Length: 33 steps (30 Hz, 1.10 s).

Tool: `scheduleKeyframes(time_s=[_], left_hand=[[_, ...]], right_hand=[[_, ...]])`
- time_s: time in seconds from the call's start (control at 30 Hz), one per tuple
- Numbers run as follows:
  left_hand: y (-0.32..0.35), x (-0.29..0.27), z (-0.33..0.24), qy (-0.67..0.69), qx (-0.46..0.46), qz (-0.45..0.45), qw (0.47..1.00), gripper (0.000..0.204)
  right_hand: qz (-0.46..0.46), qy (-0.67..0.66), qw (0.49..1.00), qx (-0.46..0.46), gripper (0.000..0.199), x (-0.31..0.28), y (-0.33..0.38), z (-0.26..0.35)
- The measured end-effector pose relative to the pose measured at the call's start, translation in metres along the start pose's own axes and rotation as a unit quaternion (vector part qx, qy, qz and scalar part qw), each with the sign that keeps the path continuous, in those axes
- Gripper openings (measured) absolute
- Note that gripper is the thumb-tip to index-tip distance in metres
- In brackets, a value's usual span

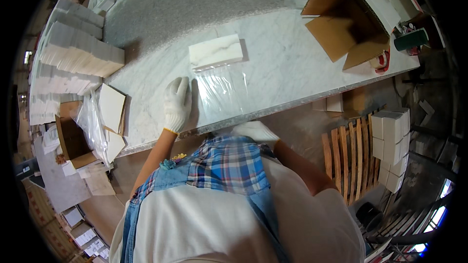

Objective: The person wraps small white rectangular tiles in plastic bags at a workbench. They place tiles into bags, fold the bags closed, and stack the wrapped units. The person also uses a utility knife to trim the edges of a stack of tiles before continuing to wrap them.

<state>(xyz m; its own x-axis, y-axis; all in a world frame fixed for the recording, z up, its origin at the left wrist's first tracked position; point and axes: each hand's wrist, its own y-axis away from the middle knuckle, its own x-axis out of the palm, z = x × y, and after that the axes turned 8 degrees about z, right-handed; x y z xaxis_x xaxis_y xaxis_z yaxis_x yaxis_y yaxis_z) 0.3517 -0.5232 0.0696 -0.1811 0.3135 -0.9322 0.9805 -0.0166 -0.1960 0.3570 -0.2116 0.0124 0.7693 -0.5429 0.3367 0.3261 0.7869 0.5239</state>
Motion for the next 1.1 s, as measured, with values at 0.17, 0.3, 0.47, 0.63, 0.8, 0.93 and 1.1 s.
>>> scheduleKeyframes(time_s=[0.17, 0.3, 0.47, 0.63, 0.8, 0.93, 1.1], left_hand=[[-0.017, -0.032, -0.031, -0.027, 0.056, 0.009, 0.998, 0.043], [-0.043, -0.047, -0.047, -0.061, 0.118, -0.008, 0.991, 0.051], [-0.084, -0.035, -0.029, 0.076, 0.019, 0.114, 0.990, 0.067], [-0.122, 0.021, 0.025, 0.233, -0.044, 0.078, 0.968, 0.036], [-0.171, 0.008, 0.008, 0.488, -0.314, 0.128, 0.804, 0.029], [-0.181, 0.016, 0.018, 0.546, -0.293, 0.093, 0.779, 0.030], [-0.193, 0.011, 0.018, 0.690, -0.264, 0.106, 0.665, 0.024]], right_hand=[[0.023, -0.064, 0.998, 0.009, 0.036, 0.004, 0.031, 0.062], [0.054, -0.157, 0.982, -0.091, 0.027, 0.002, 0.033, 0.099], [0.022, -0.145, 0.977, -0.158, 0.030, 0.003, 0.024, 0.172], [0.027, -0.199, 0.949, -0.242, 0.038, -0.052, -0.049, 0.229], [-0.022, -0.276, 0.864, -0.420, 0.052, -0.116, -0.082, 0.309], [-0.273, 0.031, 0.939, -0.208, 0.071, -0.124, -0.093, 0.296], [-0.227, 0.132, 0.965, -0.021, 0.088, -0.134, -0.124, 0.257]])
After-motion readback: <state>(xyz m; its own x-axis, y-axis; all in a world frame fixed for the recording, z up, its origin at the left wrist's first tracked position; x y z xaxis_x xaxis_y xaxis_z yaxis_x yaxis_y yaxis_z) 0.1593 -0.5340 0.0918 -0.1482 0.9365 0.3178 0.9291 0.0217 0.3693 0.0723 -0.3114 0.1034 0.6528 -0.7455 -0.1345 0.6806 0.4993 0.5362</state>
